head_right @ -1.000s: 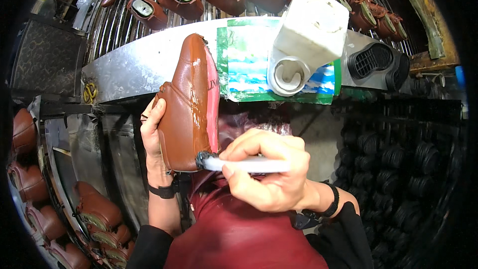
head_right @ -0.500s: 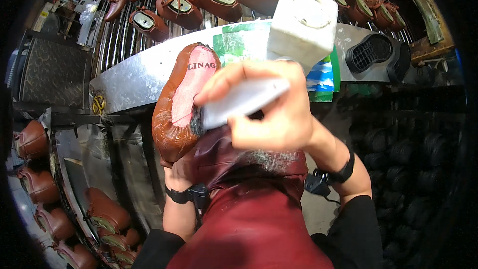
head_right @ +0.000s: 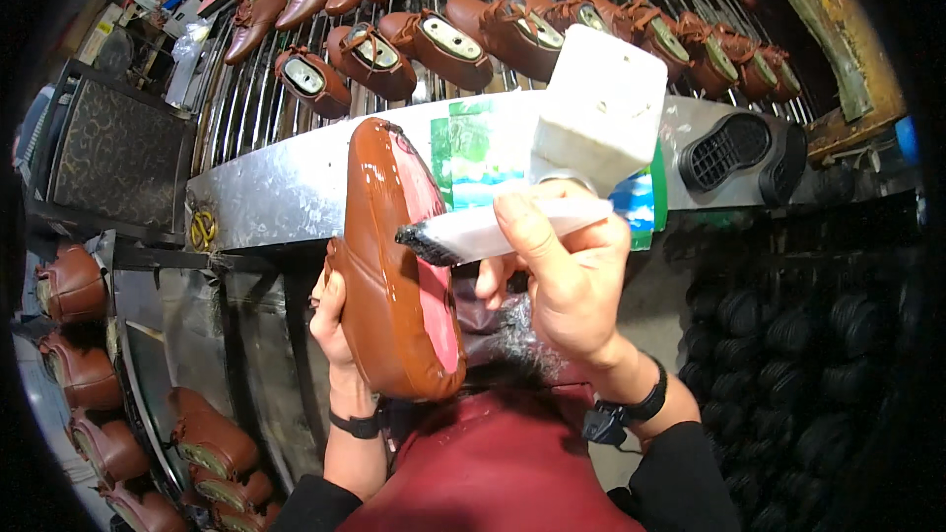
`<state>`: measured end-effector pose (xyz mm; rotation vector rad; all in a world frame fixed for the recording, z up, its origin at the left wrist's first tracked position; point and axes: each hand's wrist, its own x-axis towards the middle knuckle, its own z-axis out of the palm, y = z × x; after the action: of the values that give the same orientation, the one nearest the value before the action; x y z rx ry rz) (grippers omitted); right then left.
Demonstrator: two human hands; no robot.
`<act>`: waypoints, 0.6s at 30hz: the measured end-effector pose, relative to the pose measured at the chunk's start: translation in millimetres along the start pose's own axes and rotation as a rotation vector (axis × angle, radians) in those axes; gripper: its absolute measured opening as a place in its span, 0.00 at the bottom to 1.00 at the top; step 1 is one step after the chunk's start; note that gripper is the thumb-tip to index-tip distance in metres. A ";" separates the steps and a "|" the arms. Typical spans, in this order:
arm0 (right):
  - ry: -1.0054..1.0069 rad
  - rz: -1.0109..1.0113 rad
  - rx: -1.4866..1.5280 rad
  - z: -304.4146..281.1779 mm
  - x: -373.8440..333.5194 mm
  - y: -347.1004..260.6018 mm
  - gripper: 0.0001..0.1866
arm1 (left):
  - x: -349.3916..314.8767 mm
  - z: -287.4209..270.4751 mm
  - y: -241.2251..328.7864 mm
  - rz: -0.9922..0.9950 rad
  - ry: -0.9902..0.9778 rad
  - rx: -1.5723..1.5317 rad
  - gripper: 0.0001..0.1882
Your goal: Applying adhesive or finish to the soles and edges of shoes using a brush and a container of liquid.
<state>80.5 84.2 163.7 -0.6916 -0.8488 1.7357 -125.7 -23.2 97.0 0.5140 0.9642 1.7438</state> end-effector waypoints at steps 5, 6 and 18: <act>0.039 -0.170 -0.093 24.4 7.0 1.5 0.09 | -9.7 -1.8 3.9 0.014 -0.031 -0.022 0.29; 0.033 -0.177 -0.102 26.4 9.8 -0.2 0.09 | -9.8 -0.6 7.2 0.009 -0.038 -0.004 0.30; 0.096 -0.138 -0.299 -35.3 -48.3 17.5 0.11 | -0.3 -30.5 14.3 0.042 0.092 0.034 0.20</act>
<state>113.0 42.0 131.3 -0.8849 -1.0751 1.4558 -155.9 -36.6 90.7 0.4822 1.0561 1.8042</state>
